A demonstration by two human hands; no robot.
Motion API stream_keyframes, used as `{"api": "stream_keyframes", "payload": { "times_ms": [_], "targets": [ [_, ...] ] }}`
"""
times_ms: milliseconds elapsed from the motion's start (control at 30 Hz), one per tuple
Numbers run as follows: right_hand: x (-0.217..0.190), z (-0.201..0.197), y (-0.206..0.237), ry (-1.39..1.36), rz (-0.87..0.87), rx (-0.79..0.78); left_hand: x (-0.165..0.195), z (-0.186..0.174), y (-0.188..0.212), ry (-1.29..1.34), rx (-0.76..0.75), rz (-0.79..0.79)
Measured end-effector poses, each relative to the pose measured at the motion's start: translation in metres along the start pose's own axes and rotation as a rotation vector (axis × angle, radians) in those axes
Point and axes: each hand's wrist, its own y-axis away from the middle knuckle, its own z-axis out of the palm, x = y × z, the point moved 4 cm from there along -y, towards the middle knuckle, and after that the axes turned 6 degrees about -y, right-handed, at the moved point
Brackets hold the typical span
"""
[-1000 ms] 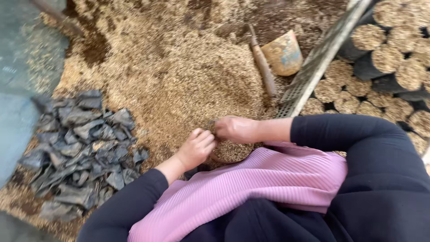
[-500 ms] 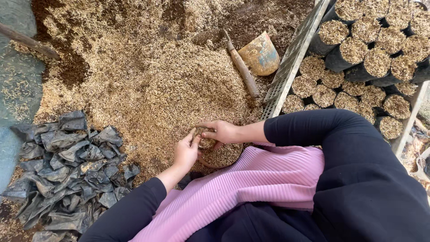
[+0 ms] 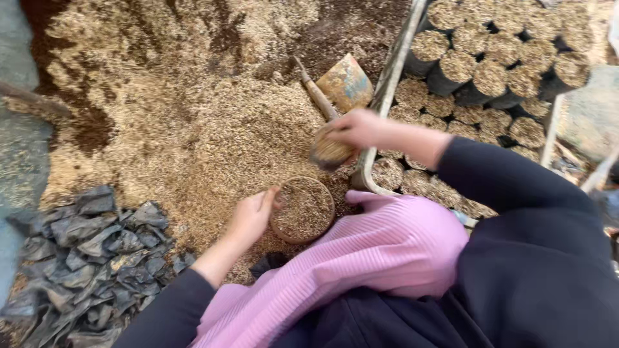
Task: The person scoops wood shavings by hand and packs them into small black plastic pots. The person then places the filled pots into a white plastic crate. The person repeats this process multiple times.
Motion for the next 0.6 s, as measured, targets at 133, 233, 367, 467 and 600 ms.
{"api": "stream_keyframes", "payload": {
  "times_ms": [133, 233, 367, 467, 600],
  "targets": [
    [0.111, -0.099, 0.127, -0.318, 0.298, 0.478, -0.043, -0.008, 0.027, -0.061, 0.055, 0.078],
    [0.201, -0.134, 0.211, -0.675, 0.356, 0.83, -0.087, 0.008, 0.042, 0.286, -0.192, -0.31],
    [0.285, -0.145, 0.257, -0.906, 0.426, 1.169, -0.114, 0.017, 0.05, 0.189, -0.281, -0.285],
    [0.314, -0.142, 0.244, -1.298, 0.476, 1.315, -0.126, 0.021, 0.049, 0.242, -0.298, -0.284],
    [0.321, -0.152, 0.192, -1.252, 0.337, 1.242, -0.139, 0.022, 0.054, 0.232, -0.281, -0.299]
  ]
}}
